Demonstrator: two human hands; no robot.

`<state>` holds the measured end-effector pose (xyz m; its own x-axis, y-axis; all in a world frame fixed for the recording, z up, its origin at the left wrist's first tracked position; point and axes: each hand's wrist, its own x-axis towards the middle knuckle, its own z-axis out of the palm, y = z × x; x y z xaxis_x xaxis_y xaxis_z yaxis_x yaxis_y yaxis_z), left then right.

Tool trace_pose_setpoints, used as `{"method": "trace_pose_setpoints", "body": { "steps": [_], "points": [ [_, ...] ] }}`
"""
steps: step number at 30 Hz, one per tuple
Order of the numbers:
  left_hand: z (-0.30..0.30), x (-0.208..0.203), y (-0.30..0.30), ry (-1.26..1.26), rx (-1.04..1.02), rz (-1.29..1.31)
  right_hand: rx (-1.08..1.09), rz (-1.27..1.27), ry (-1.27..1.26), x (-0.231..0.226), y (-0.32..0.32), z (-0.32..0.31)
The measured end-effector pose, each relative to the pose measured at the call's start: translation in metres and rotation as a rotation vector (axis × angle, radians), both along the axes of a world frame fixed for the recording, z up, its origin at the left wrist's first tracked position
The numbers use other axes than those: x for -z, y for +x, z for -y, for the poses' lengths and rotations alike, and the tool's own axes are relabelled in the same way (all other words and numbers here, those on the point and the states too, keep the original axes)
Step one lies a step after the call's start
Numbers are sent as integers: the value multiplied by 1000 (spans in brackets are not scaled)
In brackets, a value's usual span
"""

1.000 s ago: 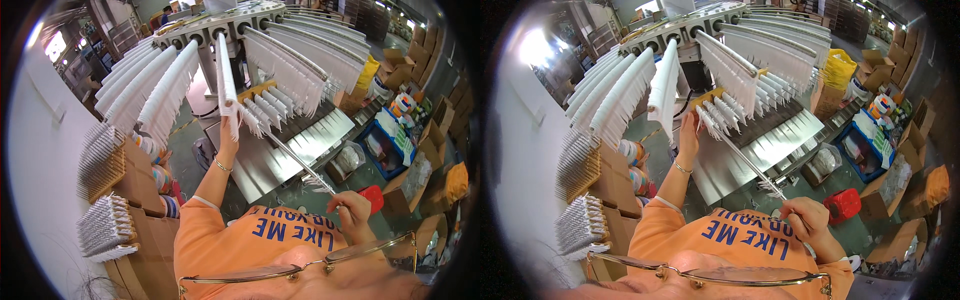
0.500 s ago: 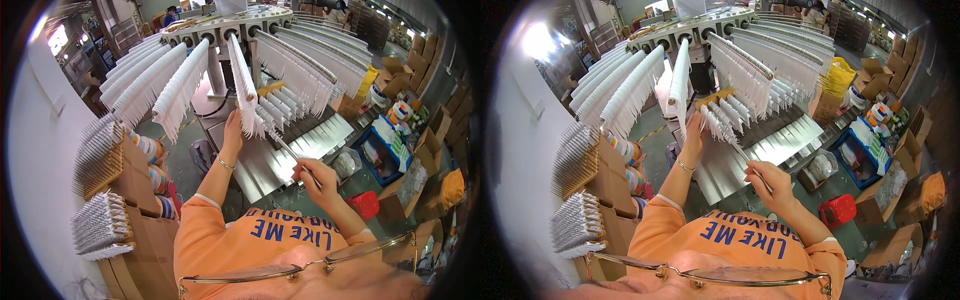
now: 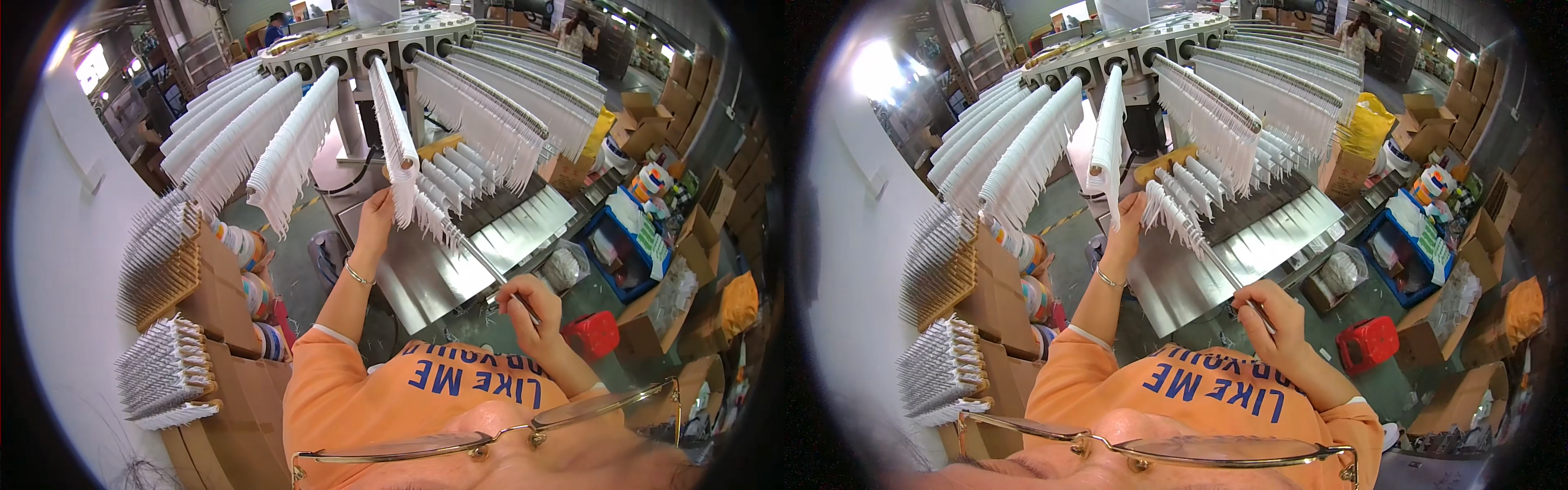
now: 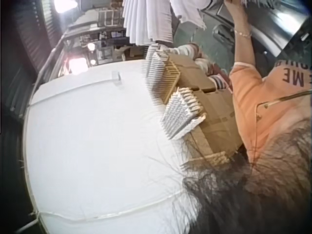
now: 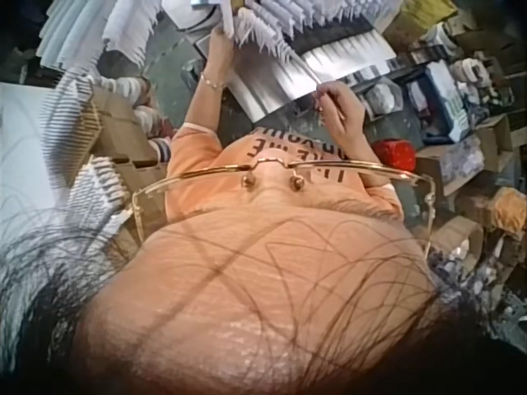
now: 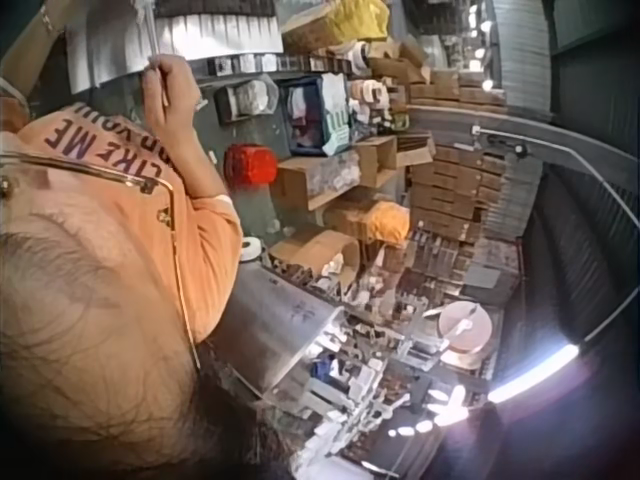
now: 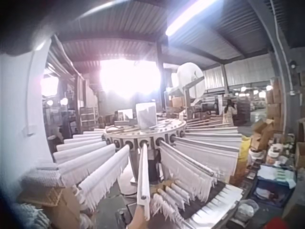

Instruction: The person removes white bristle strips from the machine arms, slides them onto metal rods and wooden pin racks by hand, and stacks the loaded pin racks on cardboard boxes.

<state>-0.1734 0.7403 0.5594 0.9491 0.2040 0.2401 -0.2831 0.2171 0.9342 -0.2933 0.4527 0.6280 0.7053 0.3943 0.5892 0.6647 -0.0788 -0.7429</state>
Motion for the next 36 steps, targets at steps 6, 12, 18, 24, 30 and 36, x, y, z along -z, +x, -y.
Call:
{"method": "trace_pose_setpoints", "body": {
  "steps": [6,12,18,24,30,36],
  "points": [
    [15,-23,-17,214,-15,-10,28,-10,5,-2,-4,-1],
    [21,-24,-25,134,52,-13,-32,-42,-8,-3,-3,-4],
    [20,-22,-30,225,61,-38,-30,-82,163,16,-7,13],
    [33,-26,-33,70,33,-72,-11,-206,440,32,-15,20],
    [42,-19,-44,397,44,198,-13,-240,512,41,-21,30],
    [53,-23,-55,409,150,320,-6,-259,634,54,-24,41]
  ]
}}
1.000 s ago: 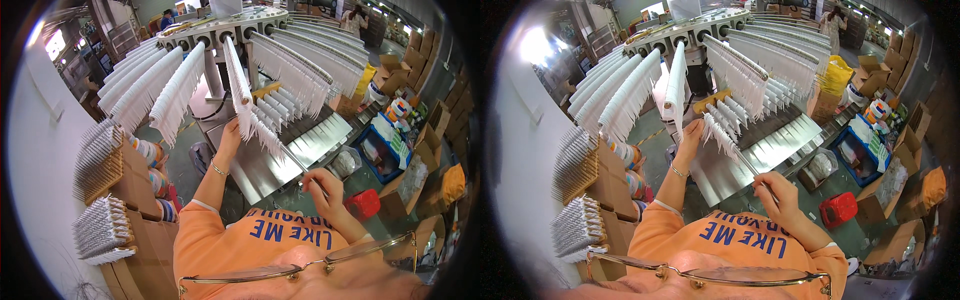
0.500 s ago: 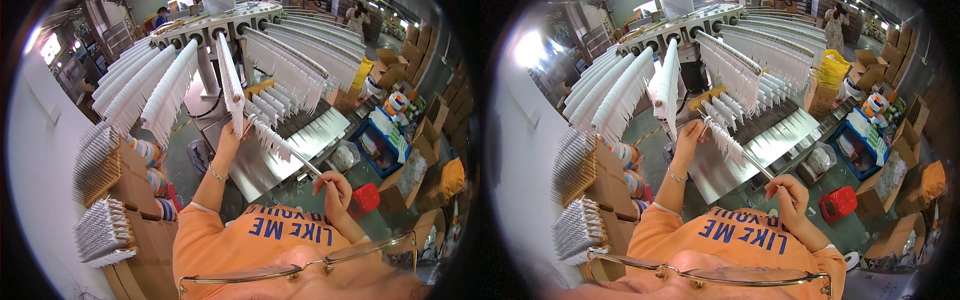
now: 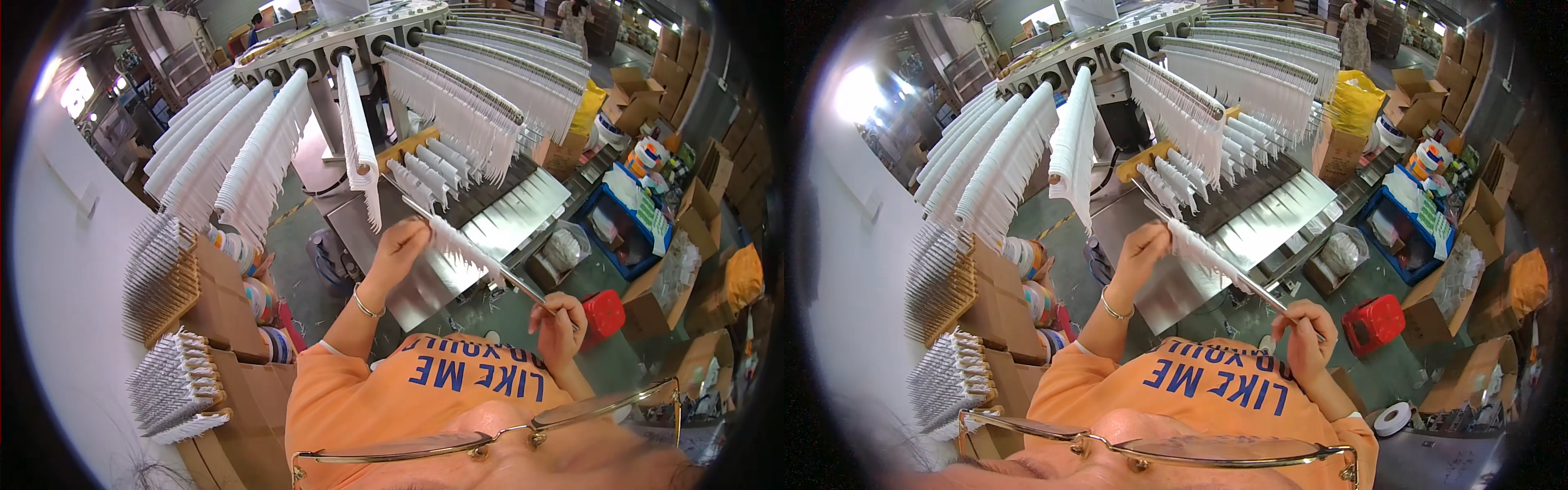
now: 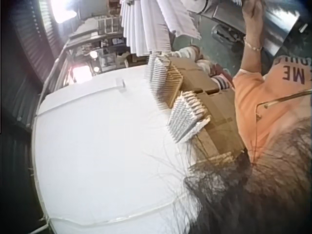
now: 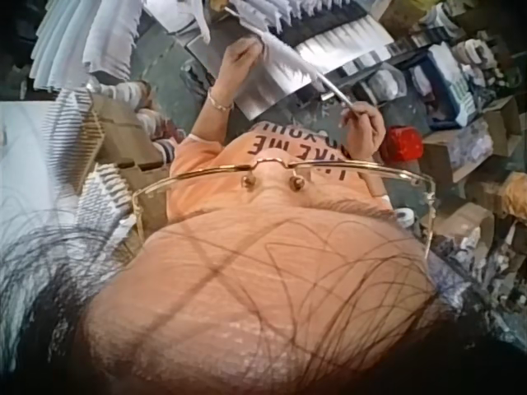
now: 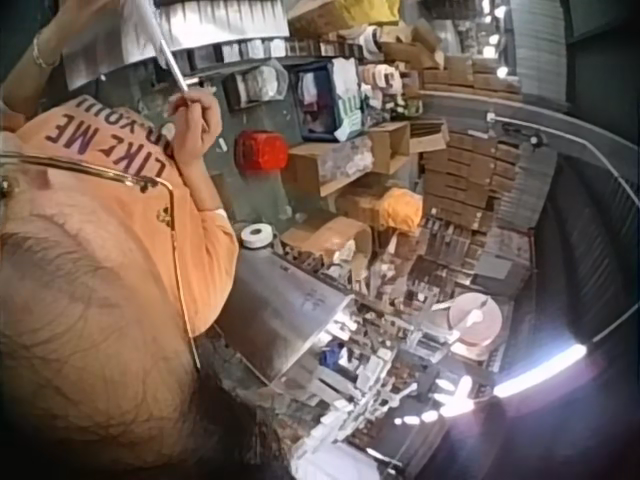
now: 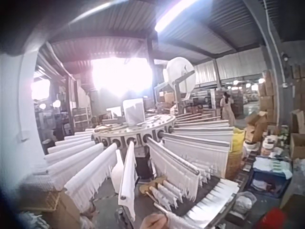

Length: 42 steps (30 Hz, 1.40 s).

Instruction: The person removes white bristle strips from the machine arms, slides them onto metal rods and wooden pin racks by hand, and stacks the loaded pin racks on cardboard boxes.

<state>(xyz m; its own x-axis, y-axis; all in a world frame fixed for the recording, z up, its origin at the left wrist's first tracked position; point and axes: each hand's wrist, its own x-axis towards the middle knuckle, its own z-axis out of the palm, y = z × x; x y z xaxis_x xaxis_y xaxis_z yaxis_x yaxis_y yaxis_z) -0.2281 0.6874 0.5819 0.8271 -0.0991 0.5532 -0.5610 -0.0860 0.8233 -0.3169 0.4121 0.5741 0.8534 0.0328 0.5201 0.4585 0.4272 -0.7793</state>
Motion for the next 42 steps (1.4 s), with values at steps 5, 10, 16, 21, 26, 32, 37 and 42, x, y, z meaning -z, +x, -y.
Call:
{"method": "trace_pose_setpoints", "body": {
  "steps": [5,10,16,21,26,32,37,42],
  "points": [
    [-1,6,6,132,36,-263,43,50,22,3,-10,16],
    [-10,16,13,-39,-87,-288,159,75,-100,-4,-16,24],
    [-39,27,65,-558,-171,-423,148,106,-359,-35,-13,17],
    [-44,32,83,-704,123,-499,62,149,-483,-60,11,-18],
    [-35,33,81,-461,-60,-246,4,82,-500,-46,23,-24],
    [-21,16,68,-369,-189,-286,-19,102,-472,-51,24,-33],
    [-26,17,69,-414,-157,-294,10,190,-491,-51,28,-34],
    [-20,14,64,-408,-159,-369,33,200,-499,-47,27,-31]
  ]
}}
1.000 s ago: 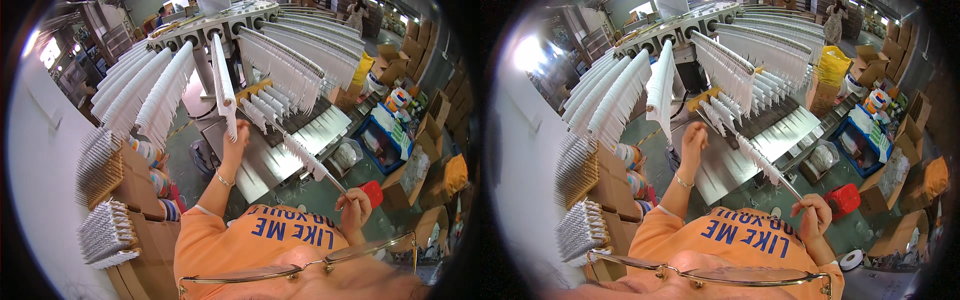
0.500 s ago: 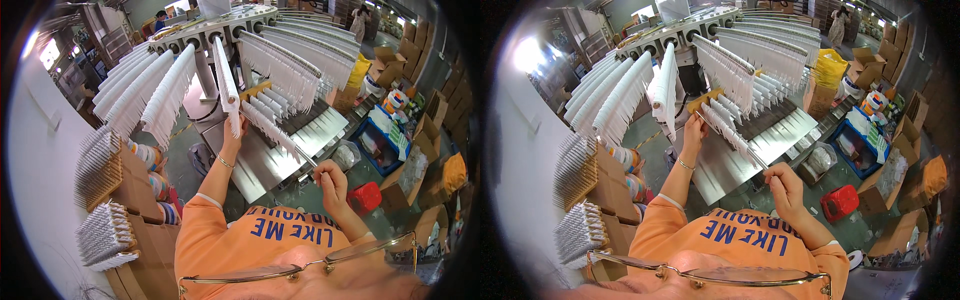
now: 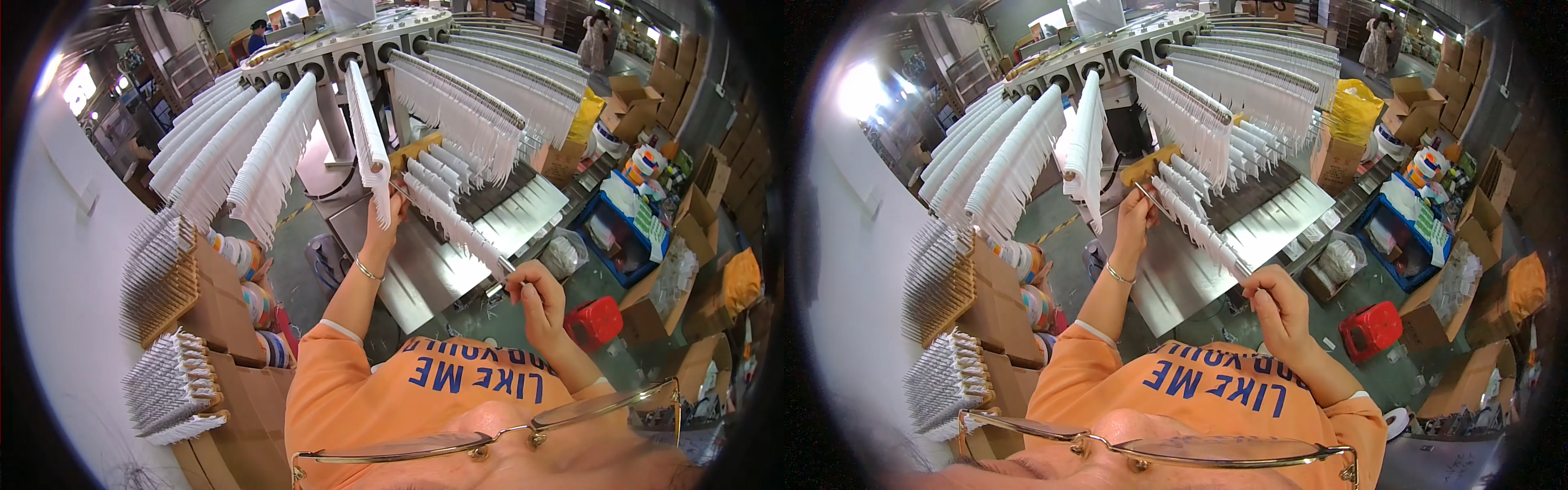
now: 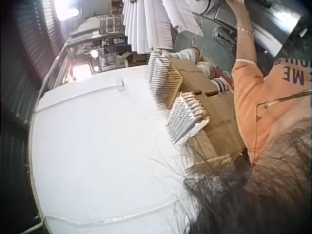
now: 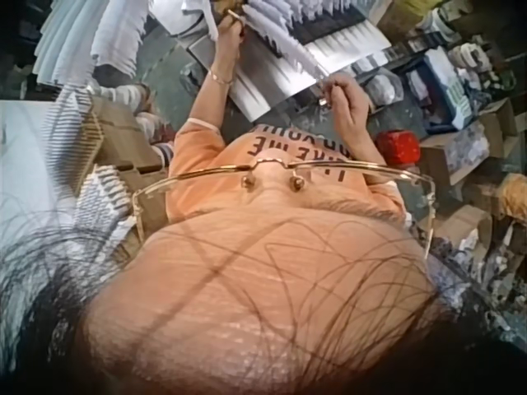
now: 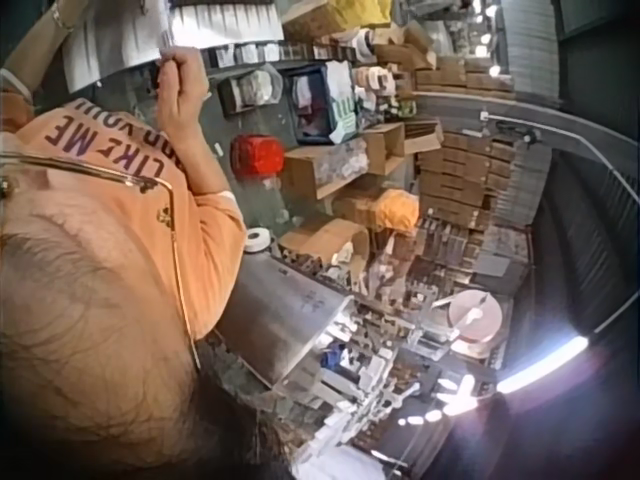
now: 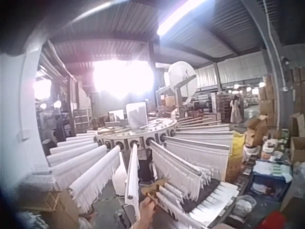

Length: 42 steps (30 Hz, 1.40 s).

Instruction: The person removes white bristle strips from the machine arms, slides them onto metal rods and wooden pin racks by hand, and stacks the loaded pin racks on cardboard boxes.

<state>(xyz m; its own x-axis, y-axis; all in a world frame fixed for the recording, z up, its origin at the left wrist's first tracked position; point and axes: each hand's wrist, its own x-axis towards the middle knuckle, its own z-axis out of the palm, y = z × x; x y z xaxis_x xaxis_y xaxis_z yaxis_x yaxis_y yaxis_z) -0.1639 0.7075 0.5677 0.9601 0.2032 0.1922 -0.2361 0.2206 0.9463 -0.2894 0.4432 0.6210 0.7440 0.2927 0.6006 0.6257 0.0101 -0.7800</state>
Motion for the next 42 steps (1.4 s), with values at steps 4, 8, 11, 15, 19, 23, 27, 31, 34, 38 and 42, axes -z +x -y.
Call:
{"method": "trace_pose_setpoints", "body": {
  "steps": [4,8,11,15,19,23,27,31,34,38,42],
  "points": [
    [-11,14,9,-9,26,80,-16,-49,63,2,-2,-1],
    [0,9,0,135,-42,159,16,-60,86,8,-7,7],
    [1,17,8,9,-7,174,39,-91,223,12,-13,10],
    [4,17,2,-73,100,118,69,-105,255,16,-20,18],
    [17,3,-14,-82,139,134,71,-145,356,15,-25,21],
    [20,5,-23,98,114,150,72,-128,320,13,-33,24],
    [44,-10,-51,309,-21,91,107,-144,329,16,-42,32],
    [47,-4,-59,485,8,290,171,-200,540,38,-40,46],
    [48,-11,-59,576,61,452,293,-243,748,63,-25,68],
    [57,-15,-57,337,257,233,520,-186,643,81,-13,100],
    [64,-43,-49,902,665,-30,554,-290,648,82,-4,128]
  ]
}}
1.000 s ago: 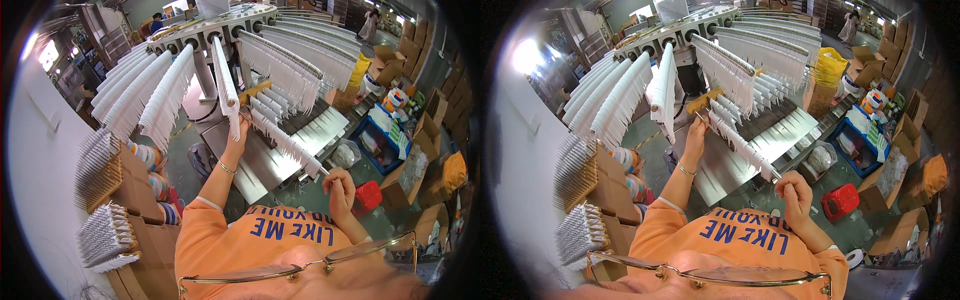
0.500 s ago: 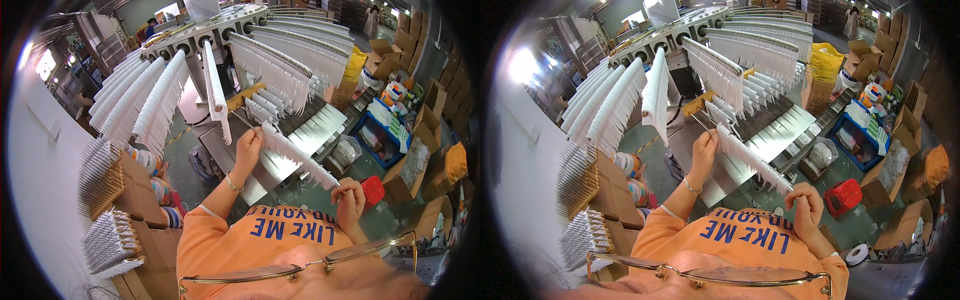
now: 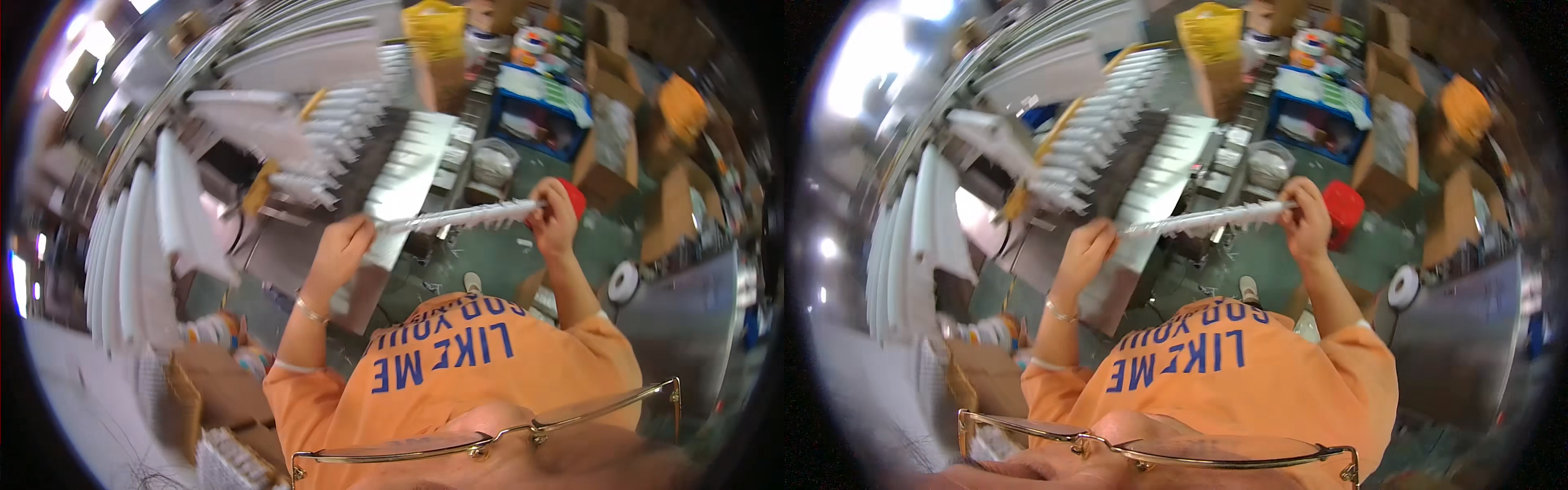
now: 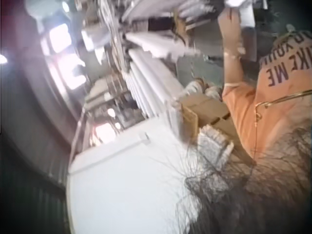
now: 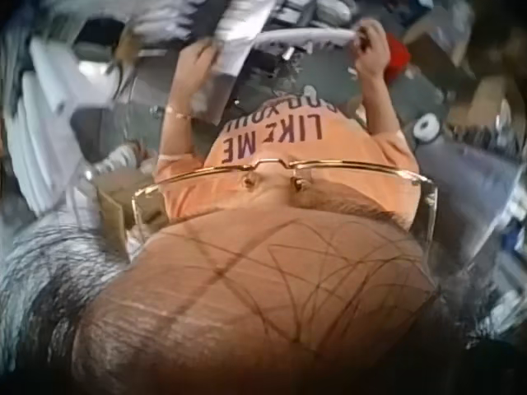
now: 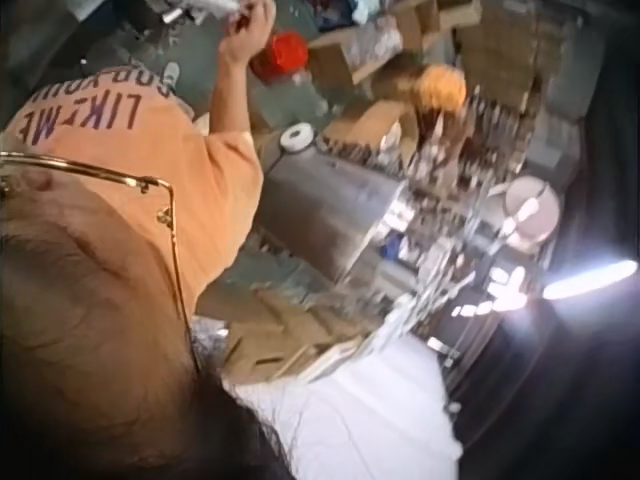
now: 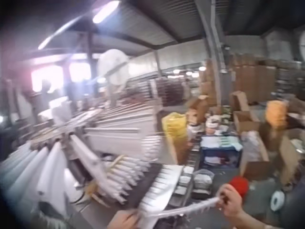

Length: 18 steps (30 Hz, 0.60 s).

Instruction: The person removes white bristle strips from the machine arms, slides them onto metal rods and wooden pin racks by hand, and stacks the loaded pin racks on cardboard boxes.

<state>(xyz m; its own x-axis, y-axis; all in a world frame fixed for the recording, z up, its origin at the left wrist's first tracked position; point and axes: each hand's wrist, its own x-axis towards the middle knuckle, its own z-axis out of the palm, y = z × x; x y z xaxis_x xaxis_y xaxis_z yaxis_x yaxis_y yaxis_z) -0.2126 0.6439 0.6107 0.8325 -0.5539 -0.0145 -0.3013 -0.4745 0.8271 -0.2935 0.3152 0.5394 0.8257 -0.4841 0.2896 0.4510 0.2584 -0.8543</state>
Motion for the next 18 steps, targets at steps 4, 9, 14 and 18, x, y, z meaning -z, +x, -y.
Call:
{"method": "trace_pose_setpoints", "body": {
  "steps": [4,9,14,18],
  "points": [
    [16,7,0,-37,291,-584,-123,-32,95,-12,27,34],
    [41,18,-3,-289,396,-875,-159,-32,-278,-48,77,44],
    [81,8,14,-308,117,-637,317,172,-374,-29,109,56],
    [150,12,43,-450,10,-342,-148,203,-248,26,89,10]
  ]
}}
